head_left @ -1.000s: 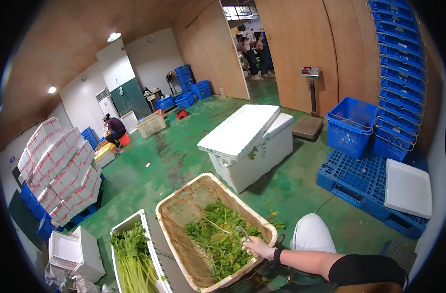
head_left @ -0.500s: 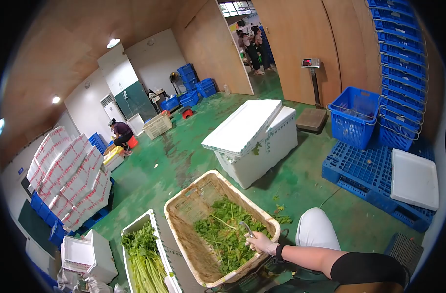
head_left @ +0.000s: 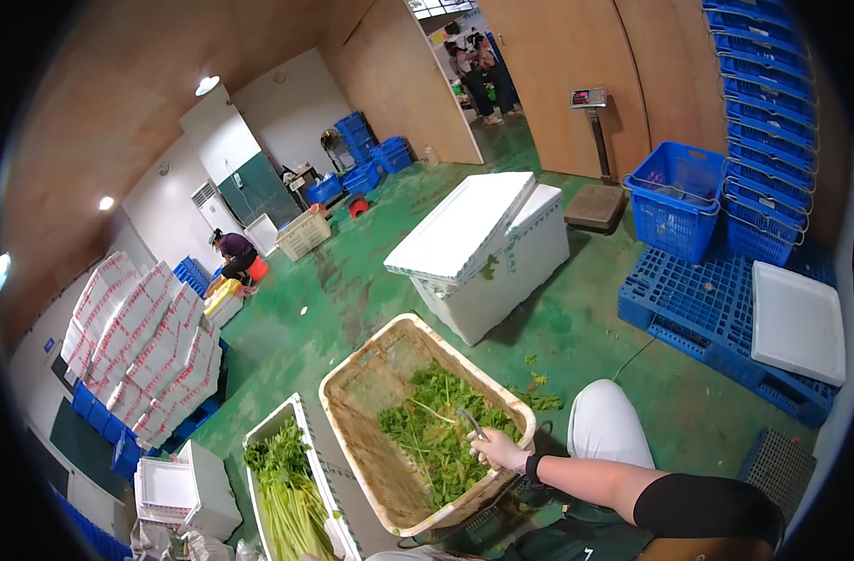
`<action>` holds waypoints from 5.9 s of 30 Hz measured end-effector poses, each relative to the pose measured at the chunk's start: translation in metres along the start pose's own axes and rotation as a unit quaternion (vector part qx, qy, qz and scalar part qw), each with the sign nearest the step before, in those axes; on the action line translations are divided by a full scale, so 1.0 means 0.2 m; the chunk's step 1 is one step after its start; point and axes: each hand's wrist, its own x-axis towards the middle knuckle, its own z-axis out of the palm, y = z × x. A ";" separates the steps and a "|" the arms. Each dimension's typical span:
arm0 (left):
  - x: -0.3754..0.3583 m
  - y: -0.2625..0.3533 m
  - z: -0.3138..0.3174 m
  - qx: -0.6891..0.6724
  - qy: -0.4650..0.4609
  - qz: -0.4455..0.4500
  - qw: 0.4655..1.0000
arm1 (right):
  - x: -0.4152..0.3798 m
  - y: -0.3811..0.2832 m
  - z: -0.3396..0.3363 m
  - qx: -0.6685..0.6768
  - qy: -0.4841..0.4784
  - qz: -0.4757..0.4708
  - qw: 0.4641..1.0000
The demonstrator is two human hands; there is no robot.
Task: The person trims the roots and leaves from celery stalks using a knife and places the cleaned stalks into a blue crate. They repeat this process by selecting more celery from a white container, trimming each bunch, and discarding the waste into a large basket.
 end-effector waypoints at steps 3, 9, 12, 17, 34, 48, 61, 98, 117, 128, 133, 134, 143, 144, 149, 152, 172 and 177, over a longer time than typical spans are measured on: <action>0.02 0.06 -0.04 -0.041 -0.024 -0.029 0.998 | 0.01 0.02 0.00 -0.007 -0.006 -0.014 1.000; 0.13 0.33 -0.15 -0.123 -0.072 -0.083 0.986 | 0.00 0.02 0.00 0.006 -0.009 -0.014 1.000; 0.19 0.52 -0.20 -0.206 -0.045 -0.146 0.967 | -0.03 -0.02 0.01 0.006 -0.014 -0.008 1.000; 0.26 1.15 -0.54 -0.218 0.041 0.042 0.974 | -0.03 -0.03 0.01 -0.002 -0.017 0.001 1.000; 0.44 1.95 -0.56 -0.447 0.199 0.345 0.801 | 0.05 0.01 0.02 -0.017 -0.006 0.030 0.999; 0.17 2.41 -0.14 -0.430 -0.191 0.307 0.827 | -0.43 -0.85 0.45 -0.310 -0.006 -0.487 0.817; 0.06 2.39 -0.04 -0.448 -0.279 0.286 0.799 | -0.36 -0.89 0.54 -0.298 0.047 -0.447 0.842; -0.38 2.19 0.08 -0.830 -0.096 -0.191 0.515 | -0.82 -0.54 0.17 -0.068 -0.193 0.030 0.978; -0.53 2.16 -0.01 -0.599 -0.346 -0.141 0.709 | -0.40 -0.50 0.34 -0.274 -0.020 -0.407 0.871; -0.73 1.90 -0.37 -0.588 -0.503 -0.203 0.601 | -0.06 -0.69 0.13 0.325 -0.315 0.056 0.890; -0.83 1.82 -0.33 -0.649 -0.527 -0.265 0.481 | -0.09 -0.63 0.24 0.387 -0.221 0.010 0.895; -0.85 1.82 -0.33 -0.662 -0.528 -0.278 0.454 | -0.10 -0.61 0.27 0.389 -0.173 -0.007 0.905; -0.91 1.92 -0.35 -0.637 -0.494 -0.233 0.544 | -0.08 -0.48 0.42 0.164 0.233 -0.220 0.933; -0.92 1.92 -0.36 -0.634 -0.495 -0.228 0.549 | -0.08 -0.48 0.41 0.164 0.233 -0.219 0.933; -0.91 1.92 -0.46 -0.620 -0.503 -0.226 0.558 | -0.03 -0.49 0.20 0.232 0.272 -0.113 0.927; -0.91 1.91 -0.51 -0.610 -0.507 -0.214 0.570 | -0.05 -0.47 0.10 0.265 0.165 0.001 0.950; -1.07 1.77 -0.63 -0.204 -0.346 0.148 0.904 | -0.02 -0.65 -0.03 0.036 -0.258 0.104 0.960; -1.08 1.77 -0.62 -0.211 -0.343 0.124 0.907 | 0.03 -0.53 -0.05 -0.248 -0.152 -0.101 0.952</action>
